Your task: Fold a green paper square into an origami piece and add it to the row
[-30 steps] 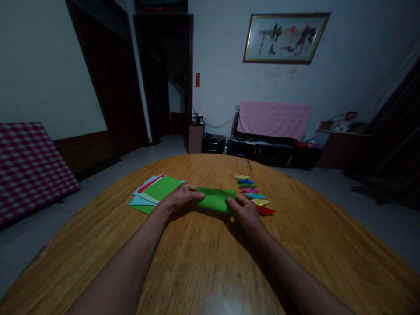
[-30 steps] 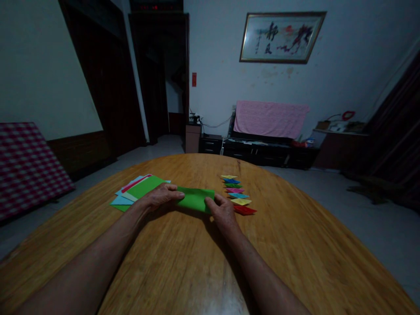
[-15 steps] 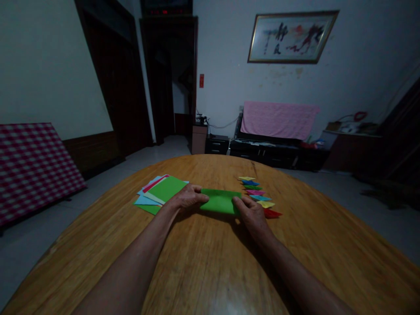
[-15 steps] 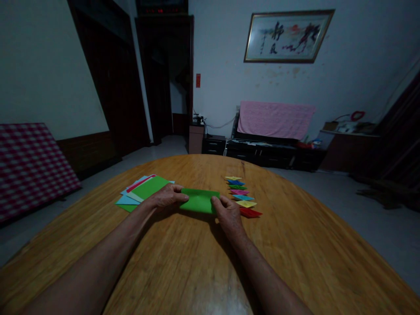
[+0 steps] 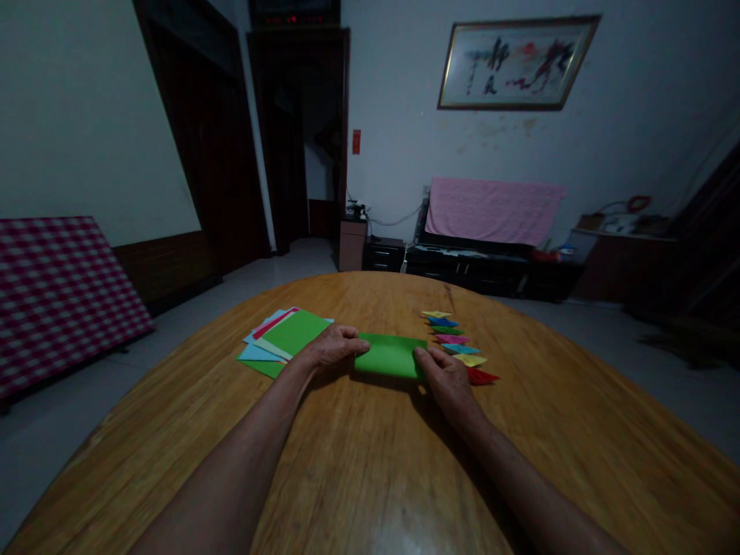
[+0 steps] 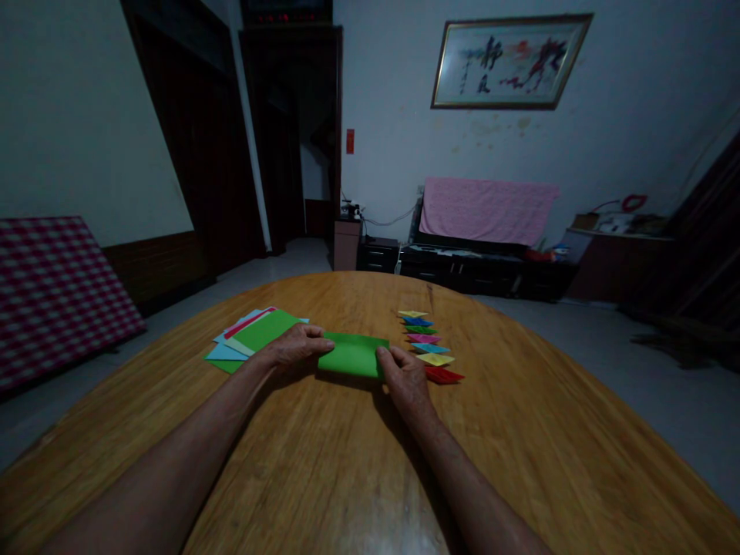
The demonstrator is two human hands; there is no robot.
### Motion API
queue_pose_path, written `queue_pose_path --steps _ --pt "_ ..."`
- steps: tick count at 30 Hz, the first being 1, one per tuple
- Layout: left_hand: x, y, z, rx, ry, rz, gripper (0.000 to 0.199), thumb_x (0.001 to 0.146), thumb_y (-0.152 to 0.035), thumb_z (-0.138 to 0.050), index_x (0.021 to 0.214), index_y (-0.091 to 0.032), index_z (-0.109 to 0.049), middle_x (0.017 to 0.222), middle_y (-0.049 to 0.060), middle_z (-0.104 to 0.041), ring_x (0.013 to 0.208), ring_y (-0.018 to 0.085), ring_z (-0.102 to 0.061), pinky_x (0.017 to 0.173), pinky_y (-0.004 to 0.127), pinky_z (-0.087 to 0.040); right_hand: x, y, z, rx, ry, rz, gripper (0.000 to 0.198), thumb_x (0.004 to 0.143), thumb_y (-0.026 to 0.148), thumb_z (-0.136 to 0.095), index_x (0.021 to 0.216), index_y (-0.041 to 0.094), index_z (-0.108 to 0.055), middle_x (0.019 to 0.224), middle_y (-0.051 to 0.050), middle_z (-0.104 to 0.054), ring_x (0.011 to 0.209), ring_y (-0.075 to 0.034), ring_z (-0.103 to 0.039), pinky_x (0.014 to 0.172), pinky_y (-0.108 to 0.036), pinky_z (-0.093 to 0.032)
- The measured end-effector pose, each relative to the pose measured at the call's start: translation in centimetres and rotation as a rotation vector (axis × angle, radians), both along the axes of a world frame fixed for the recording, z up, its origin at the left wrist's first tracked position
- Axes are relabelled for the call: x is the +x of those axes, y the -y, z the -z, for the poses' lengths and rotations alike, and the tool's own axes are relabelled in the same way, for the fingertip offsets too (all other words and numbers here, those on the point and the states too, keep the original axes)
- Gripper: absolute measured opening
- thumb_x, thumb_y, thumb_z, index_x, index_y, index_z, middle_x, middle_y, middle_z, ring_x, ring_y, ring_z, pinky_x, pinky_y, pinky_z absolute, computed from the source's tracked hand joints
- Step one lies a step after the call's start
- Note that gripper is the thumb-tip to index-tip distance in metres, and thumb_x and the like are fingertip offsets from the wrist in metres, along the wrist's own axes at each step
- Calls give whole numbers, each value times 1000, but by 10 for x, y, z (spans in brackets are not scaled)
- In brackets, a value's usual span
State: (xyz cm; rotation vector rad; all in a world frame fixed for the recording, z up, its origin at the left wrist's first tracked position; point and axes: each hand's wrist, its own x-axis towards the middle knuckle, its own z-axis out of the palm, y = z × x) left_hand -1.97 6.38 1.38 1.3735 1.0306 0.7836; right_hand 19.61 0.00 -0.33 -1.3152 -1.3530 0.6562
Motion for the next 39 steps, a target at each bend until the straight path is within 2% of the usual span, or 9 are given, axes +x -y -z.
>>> queue_pose_path --steps 6,10,14,25,28,34,39 --pt "-3 -6 6 66 0 30 23 66 -34 -66 66 -15 -53 50 -5 -45 42 6 -38 43 22 -24 1 1 0 34 35 15 35 74 49 -55 56 18 -49 53 4 -41 53 -11 -38 48 -22 -28" --pt "-4 -5 10 60 14 32 24 68 -35 -66 66 -16 -52 50 -5 -43 42 7 -38 42 22 -24 1 0 0 13 -62 4 31 72 46 -58 70 16 -61 62 1 -54 59 -14 -47 52 -23 -34" --pt "-4 -3 12 26 66 40 25 68 -35 -67 66 -16 -51 49 -6 -41 40 6 -37 42 22 -24 4 -4 4 16 -138 44 36 68 47 -63 83 14 -66 75 -3 -62 67 -17 -53 58 -25 -40" --pt "-3 -10 25 21 71 36 23 67 -32 -67 63 -16 -52 51 -4 -44 43 6 -40 44 22 -27 6 -5 4 16 -112 69 35 65 49 -64 73 15 -66 64 -1 -61 60 -16 -53 55 -26 -41" --pt "-4 -10 23 64 -9 32 22 66 -32 -65 60 -15 -52 50 -4 -45 42 6 -38 44 22 -24 7 -4 7 34 10 72 33 69 47 -59 73 15 -66 64 -2 -63 61 -18 -56 56 -26 -42" --pt "-2 -10 18 162 -317 -31 18 61 -30 -61 56 -15 -54 44 -6 -38 40 6 -30 43 22 -16 6 -4 12 89 389 122 28 76 37 -50 72 17 -69 68 -4 -68 67 -20 -61 64 -28 -43" --pt "2 -8 17 267 -425 -45 16 61 -26 -57 51 -15 -54 43 -6 -36 43 7 -30 44 23 -16 6 -6 11 52 611 128 26 79 30 -48 74 17 -71 73 -5 -70 71 -20 -61 68 -29 -42"
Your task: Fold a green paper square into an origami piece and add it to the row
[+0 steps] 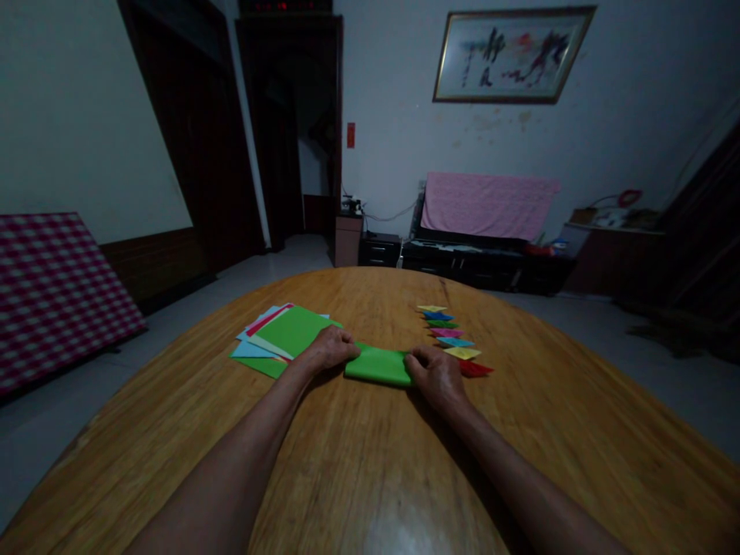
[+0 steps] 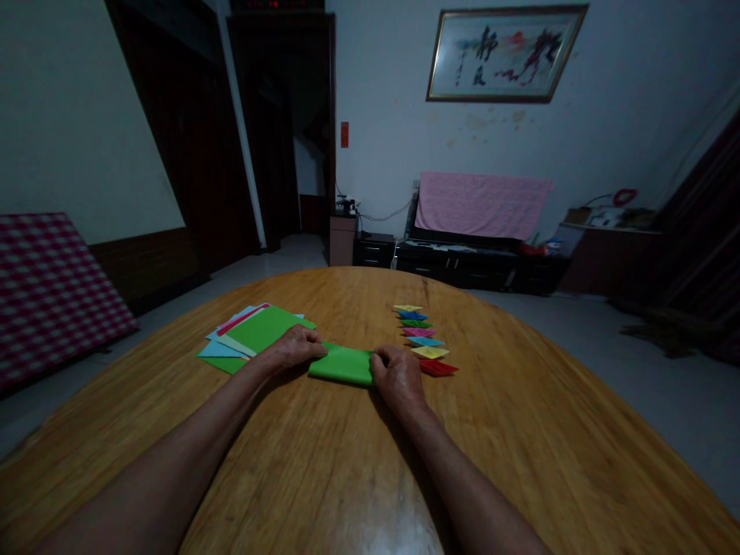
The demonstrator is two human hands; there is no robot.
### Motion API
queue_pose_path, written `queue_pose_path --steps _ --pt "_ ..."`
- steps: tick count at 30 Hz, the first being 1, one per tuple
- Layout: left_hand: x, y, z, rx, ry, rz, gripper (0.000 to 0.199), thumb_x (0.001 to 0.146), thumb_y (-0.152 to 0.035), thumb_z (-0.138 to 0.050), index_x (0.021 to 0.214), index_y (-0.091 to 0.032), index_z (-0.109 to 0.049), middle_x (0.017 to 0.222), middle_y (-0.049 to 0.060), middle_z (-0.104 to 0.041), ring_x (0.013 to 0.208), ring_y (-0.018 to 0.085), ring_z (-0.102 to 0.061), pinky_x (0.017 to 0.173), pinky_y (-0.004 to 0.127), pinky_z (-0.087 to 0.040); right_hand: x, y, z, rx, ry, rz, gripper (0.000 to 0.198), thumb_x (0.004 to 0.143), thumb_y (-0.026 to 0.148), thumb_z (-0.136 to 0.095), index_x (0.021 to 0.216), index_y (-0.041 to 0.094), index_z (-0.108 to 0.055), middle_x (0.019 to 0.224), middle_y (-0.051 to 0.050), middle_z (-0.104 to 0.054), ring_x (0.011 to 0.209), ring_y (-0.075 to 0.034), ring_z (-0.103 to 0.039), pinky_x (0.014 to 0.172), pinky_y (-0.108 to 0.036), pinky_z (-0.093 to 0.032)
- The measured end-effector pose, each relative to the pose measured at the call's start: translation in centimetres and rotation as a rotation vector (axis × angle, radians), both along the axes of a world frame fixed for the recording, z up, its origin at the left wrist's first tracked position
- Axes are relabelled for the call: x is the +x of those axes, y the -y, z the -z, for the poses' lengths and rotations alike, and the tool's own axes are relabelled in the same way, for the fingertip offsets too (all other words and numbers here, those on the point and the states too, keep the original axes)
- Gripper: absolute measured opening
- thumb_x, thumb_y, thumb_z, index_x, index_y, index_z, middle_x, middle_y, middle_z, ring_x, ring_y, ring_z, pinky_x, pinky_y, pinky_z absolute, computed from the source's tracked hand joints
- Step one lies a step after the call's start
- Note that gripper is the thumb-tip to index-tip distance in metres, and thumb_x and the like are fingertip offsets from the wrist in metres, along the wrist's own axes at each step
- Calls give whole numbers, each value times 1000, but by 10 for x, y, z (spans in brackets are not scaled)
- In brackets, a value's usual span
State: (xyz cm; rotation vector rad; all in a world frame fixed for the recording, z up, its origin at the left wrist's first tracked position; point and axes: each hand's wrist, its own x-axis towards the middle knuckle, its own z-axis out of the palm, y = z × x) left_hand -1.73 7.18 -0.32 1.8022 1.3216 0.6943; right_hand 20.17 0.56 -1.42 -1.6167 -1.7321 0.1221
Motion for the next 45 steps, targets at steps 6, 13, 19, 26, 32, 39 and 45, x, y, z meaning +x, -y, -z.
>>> queue_pose_path --steps 6,13,19,26,32,39,45 --pt "6 6 -8 180 -278 17 16 64 -21 -53 53 -13 -62 45 -3 -41 47 9 -37 48 23 -23 -1 1 -6 -118 230 14 22 80 22 -51 78 18 -73 75 -6 -69 75 -18 -60 67 -26 -38" --pt "9 4 -6 336 -534 61 27 70 -23 -49 70 -11 -74 57 5 -59 55 15 -48 54 25 -31 -7 3 -12 -202 331 73 22 82 21 -51 84 17 -73 78 -9 -68 74 -18 -60 65 -26 -36" --pt "10 7 -7 353 -579 56 27 72 -24 -49 76 -13 -73 67 8 -65 63 17 -55 58 25 -35 -10 5 -13 -240 377 94 20 84 21 -51 89 15 -70 86 -10 -65 82 -20 -58 67 -26 -35" --pt "13 12 -14 293 -581 15 22 73 -23 -51 72 -14 -71 70 9 -66 67 18 -57 61 26 -38 -15 10 -11 -115 473 18 29 86 12 -44 106 20 -62 104 -9 -57 90 -19 -53 62 -26 -31" --pt "11 10 -9 302 -527 -21 35 72 -21 -55 105 -16 -65 96 11 -69 88 22 -61 73 28 -43 -16 8 -18 -179 541 -150 25 81 9 -45 90 18 -67 92 -8 -59 85 -19 -52 63 -27 -30" --pt "16 17 -13 382 -580 85 24 75 -15 -51 89 -18 -71 97 11 -67 93 23 -59 82 29 -43 -16 9 -23 -200 503 -209 24 79 7 -44 83 15 -67 86 -8 -60 75 -16 -54 62 -25 -32" --pt "21 17 -12 390 -559 173 32 73 -8 -48 92 -18 -72 95 9 -68 91 21 -58 81 28 -42 -14 10 -23 -206 462 -229 27 81 6 -43 87 14 -68 88 -8 -61 76 -15 -55 64 -24 -34"
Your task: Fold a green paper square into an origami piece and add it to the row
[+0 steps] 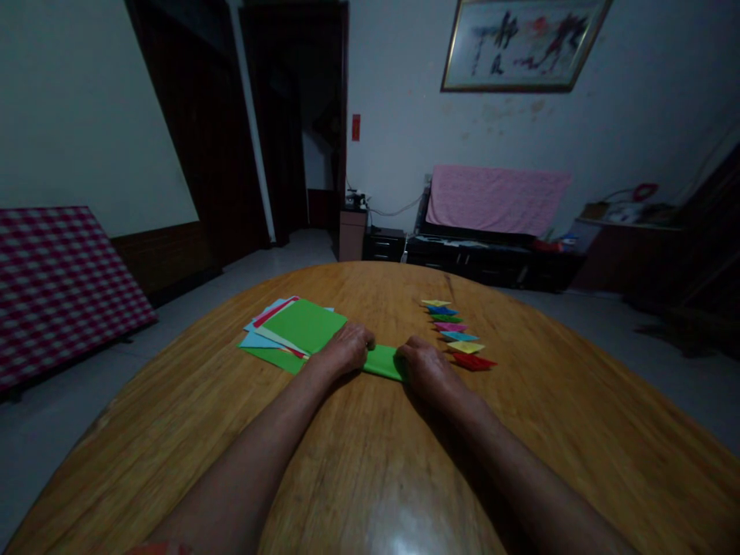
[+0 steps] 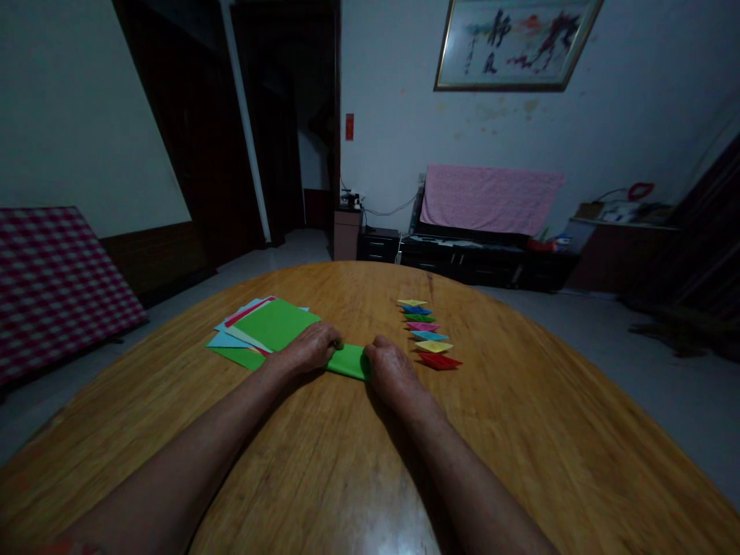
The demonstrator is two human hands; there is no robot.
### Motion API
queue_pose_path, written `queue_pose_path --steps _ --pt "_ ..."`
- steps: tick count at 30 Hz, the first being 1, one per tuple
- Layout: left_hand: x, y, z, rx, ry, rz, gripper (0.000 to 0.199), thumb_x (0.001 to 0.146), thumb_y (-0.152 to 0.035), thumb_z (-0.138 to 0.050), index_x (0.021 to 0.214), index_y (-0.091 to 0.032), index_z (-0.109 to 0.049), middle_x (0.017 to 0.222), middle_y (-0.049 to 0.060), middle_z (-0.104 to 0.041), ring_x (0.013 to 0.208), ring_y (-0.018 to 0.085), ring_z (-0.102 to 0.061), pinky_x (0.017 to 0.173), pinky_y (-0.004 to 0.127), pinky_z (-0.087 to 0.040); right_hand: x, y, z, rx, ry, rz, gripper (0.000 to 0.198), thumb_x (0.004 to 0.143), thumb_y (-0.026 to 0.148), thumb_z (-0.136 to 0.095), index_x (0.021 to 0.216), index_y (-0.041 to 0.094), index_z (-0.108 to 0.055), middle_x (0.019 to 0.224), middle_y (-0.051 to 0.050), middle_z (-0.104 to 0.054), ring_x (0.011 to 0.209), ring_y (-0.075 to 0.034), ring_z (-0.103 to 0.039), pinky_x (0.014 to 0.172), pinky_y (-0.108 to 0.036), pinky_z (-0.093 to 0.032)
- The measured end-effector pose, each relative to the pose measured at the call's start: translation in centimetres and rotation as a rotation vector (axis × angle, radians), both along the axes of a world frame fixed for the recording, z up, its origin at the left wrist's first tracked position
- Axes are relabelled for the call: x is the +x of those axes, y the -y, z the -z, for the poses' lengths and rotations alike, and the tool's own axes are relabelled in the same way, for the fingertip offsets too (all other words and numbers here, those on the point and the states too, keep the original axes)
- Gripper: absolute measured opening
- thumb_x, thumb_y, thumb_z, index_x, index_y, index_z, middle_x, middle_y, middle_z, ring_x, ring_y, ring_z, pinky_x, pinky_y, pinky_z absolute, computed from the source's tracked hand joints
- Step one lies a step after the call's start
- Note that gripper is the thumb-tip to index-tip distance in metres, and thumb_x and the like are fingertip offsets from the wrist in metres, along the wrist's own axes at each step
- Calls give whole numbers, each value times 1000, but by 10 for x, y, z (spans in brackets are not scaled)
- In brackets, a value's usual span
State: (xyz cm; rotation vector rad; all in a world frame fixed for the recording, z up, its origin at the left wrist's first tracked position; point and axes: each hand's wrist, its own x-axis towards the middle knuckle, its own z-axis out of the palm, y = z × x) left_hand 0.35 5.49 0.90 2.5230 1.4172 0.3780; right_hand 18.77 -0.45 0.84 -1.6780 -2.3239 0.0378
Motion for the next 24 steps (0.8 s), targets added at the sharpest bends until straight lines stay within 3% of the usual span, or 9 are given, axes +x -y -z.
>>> queue_pose_path --steps 6,17,24 --pt "-7 2 -10 -71 11 73 24 74 -17 -56 91 -17 -72 88 8 -68 84 21 -58 75 27 -41 -2 0 4 31 -55 34 19 86 21 -49 91 15 -67 89 -8 -60 80 -16 -56 69 -24 -36" --pt "-7 0 -8 -151 103 44 25 66 -32 -71 87 -18 -71 83 7 -65 75 20 -55 65 26 -38 -3 -4 14 27 -125 105 20 84 34 -56 89 16 -63 90 -7 -57 85 -18 -55 72 -26 -36" --pt "-9 7 -19 -170 -17 65 39 68 -34 -71 103 -17 -67 100 9 -65 90 23 -56 75 28 -42 -3 1 16 58 -108 78 25 82 37 -59 93 15 -62 93 -8 -56 87 -19 -53 74 -28 -37"
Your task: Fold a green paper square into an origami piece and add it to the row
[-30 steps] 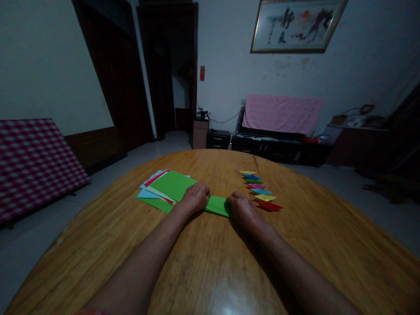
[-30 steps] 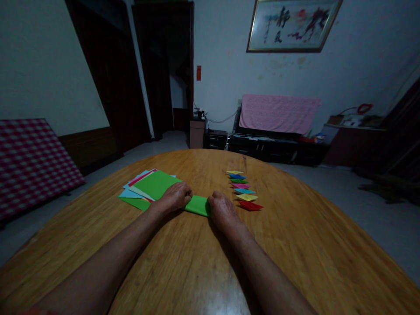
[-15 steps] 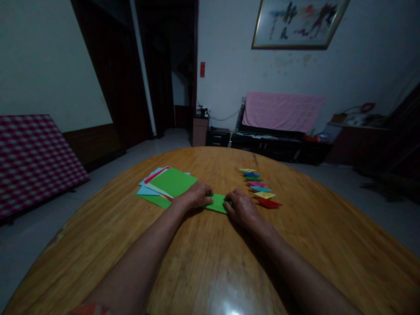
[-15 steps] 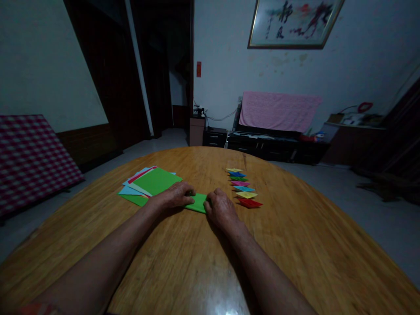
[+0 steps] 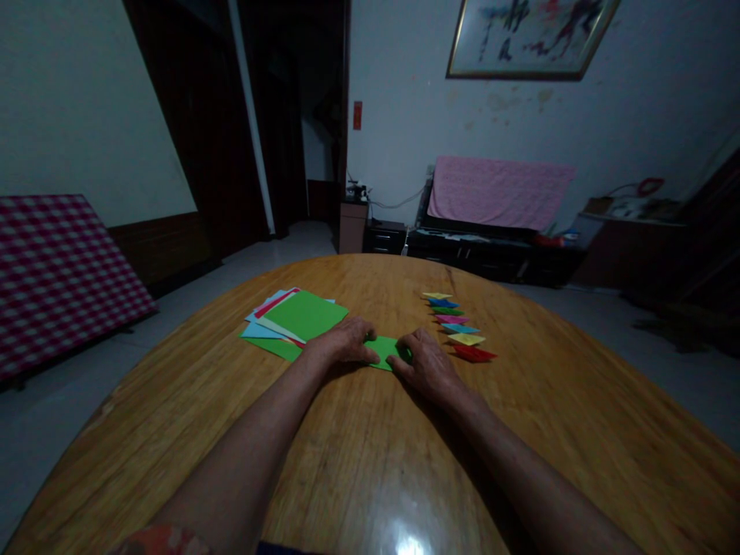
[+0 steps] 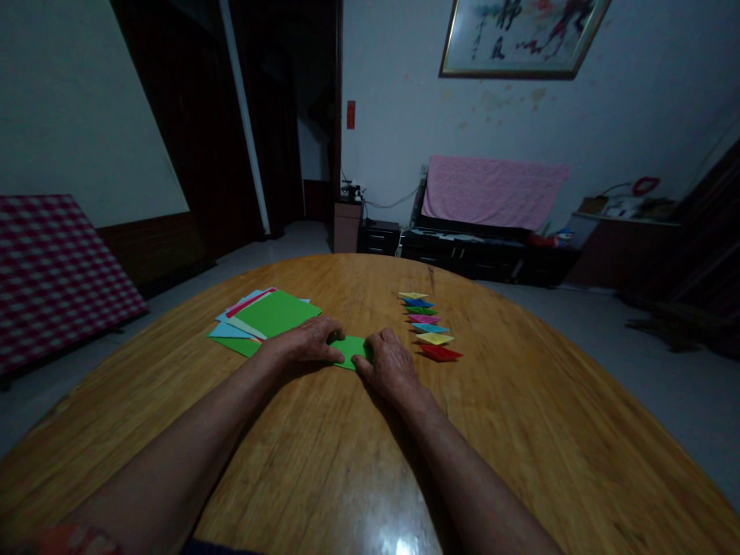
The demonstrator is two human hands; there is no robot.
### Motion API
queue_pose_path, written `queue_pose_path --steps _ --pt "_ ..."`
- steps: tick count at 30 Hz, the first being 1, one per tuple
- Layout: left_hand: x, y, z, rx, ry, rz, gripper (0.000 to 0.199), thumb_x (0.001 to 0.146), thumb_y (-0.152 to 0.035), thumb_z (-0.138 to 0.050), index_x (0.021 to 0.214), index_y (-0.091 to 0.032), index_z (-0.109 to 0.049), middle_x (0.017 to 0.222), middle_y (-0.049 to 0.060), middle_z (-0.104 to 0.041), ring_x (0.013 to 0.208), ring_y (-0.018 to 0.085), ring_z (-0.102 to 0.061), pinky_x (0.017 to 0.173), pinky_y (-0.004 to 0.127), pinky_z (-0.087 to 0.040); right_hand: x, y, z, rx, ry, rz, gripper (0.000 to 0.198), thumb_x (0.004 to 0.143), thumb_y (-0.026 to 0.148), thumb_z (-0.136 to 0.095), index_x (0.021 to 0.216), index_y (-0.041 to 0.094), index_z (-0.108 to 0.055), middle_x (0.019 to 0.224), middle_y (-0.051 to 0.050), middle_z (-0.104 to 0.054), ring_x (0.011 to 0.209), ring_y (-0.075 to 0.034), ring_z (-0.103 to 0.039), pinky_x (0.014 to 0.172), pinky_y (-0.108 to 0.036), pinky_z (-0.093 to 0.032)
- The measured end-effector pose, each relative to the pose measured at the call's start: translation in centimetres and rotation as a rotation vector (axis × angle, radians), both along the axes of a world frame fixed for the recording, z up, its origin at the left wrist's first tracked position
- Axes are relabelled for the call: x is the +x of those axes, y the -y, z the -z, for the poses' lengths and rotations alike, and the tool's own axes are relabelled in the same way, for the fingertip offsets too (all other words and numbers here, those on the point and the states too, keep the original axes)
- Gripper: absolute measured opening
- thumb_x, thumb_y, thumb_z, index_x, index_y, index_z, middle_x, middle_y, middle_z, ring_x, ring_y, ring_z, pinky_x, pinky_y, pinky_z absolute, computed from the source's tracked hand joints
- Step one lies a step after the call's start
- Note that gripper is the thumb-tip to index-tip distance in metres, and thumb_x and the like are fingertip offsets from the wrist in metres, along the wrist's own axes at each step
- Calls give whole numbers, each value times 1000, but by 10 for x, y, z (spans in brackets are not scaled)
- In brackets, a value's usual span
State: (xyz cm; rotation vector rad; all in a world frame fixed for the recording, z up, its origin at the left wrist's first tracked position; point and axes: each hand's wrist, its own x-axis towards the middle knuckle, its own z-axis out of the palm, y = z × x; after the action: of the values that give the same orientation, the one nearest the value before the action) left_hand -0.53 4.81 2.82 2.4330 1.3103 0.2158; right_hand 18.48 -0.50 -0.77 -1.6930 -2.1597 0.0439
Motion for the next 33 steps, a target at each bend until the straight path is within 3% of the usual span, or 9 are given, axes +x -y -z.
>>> queue_pose_path --steps 9,23,29,33 --pt "-4 5 -8 -30 -140 61 53 72 -38 -65 120 -16 -57 116 10 -61 101 22 -56 83 28 -43 -8 10 1 30 29 58 31 83 41 -57 99 15 -61 98 -10 -55 93 -22 -51 78 -32 -37" --pt "-3 5 -12 -81 -180 59 60 72 -41 -64 125 -16 -53 123 11 -56 110 24 -52 92 31 -40 -22 18 3 112 100 139 42 81 54 -52 97 16 -59 98 -11 -53 91 -25 -48 77 -35 -34" --pt "-5 2 -7 -95 -142 46 61 70 -40 -65 126 -16 -53 123 11 -55 111 25 -51 92 31 -41 -13 18 -6 -34 69 102 37 82 46 -53 105 18 -59 104 -11 -53 96 -25 -47 77 -34 -33" --pt "-5 2 -6 -80 -120 49 58 69 -35 -65 122 -16 -56 120 10 -57 106 24 -53 88 31 -42 -2 21 -4 -31 55 52 29 85 35 -51 110 22 -60 106 -9 -52 95 -23 -46 76 -33 -31"
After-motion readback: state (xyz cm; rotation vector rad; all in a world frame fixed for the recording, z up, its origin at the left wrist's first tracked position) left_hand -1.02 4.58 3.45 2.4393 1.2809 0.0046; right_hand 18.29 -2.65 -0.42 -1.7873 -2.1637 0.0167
